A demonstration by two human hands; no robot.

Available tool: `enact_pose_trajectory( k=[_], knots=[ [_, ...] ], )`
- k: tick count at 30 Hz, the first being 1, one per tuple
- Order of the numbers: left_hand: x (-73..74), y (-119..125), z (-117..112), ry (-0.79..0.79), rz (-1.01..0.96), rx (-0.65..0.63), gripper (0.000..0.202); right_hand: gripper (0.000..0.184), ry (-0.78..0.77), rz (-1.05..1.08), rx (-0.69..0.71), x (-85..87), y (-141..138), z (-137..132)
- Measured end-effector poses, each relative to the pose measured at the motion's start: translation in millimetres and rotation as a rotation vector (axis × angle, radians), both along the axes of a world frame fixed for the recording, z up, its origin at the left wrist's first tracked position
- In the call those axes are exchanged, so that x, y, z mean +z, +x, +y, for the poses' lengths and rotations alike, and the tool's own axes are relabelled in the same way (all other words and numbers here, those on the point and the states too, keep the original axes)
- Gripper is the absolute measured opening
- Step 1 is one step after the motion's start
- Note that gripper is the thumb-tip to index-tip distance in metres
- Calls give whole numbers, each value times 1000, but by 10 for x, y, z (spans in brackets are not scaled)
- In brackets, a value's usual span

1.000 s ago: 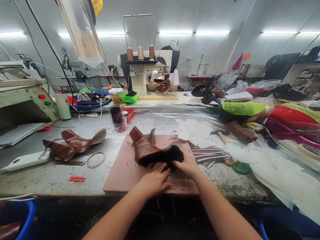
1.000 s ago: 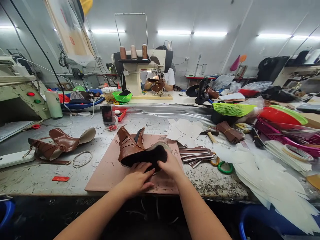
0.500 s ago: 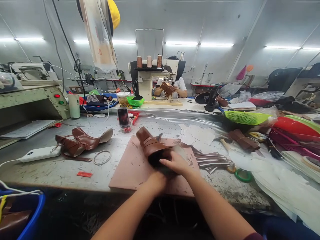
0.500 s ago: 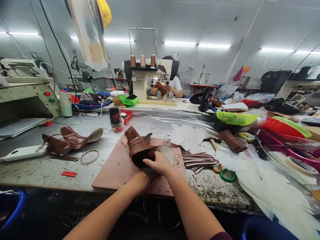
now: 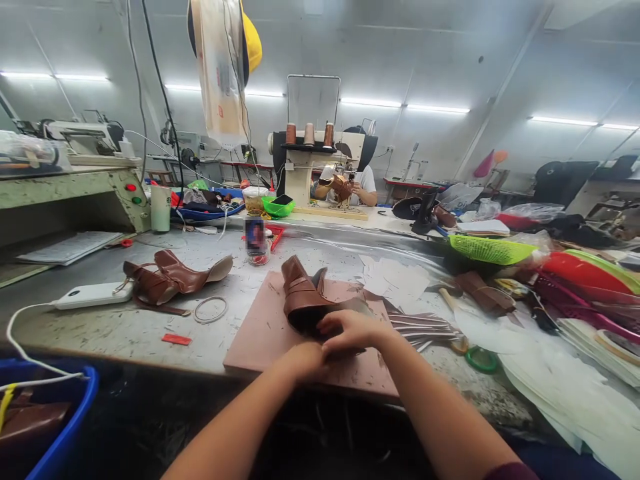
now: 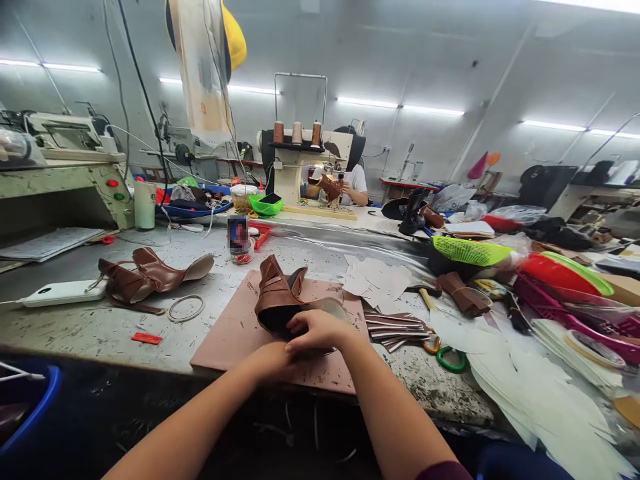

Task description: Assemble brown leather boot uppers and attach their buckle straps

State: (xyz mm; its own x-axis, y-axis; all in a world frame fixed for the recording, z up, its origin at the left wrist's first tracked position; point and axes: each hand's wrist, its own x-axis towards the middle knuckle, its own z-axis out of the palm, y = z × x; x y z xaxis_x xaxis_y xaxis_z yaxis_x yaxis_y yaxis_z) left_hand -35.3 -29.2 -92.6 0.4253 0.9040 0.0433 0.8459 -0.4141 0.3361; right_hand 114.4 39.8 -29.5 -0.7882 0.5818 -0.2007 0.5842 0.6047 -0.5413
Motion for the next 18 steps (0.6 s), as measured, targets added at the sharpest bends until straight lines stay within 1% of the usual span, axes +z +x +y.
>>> enact_pose_trajectory(
  k=[3, 5, 6, 7, 9, 10, 11, 13, 16, 18],
  knots=[
    [65, -264, -72, 15, -7, -75, 40, 73, 21, 0, 9, 1, 196, -99],
    [60, -364, -141, 27, 22, -97, 40, 76, 69, 34, -4, -72, 225, -229],
    [43, -378, -181, 46, 51, -96, 42, 72, 111, 56, -35, -121, 213, -290],
    [20, -373, -221, 71, 82, -90, 46, 63, 159, 75, -80, -173, 193, -336],
    [-30, -323, -291, 113, 142, -79, 65, 34, 238, 97, -192, -277, 157, -357],
    [-50, -294, -317, 113, 168, -80, 74, 21, 254, 107, -241, -325, 154, -327],
    [-65, -270, -336, 94, 188, -87, 82, 11, 252, 121, -276, -372, 165, -271],
    [-70, -240, -351, 44, 231, -106, 89, 7, 214, 155, -316, -461, 227, -113],
    [-42, -216, -338, 4, 270, -118, 86, 9, 118, 190, -351, -586, 354, 126],
    [-30, -178, -323, 13, 282, -107, 85, 9, 46, 203, -376, -654, 414, 226]
  ],
)
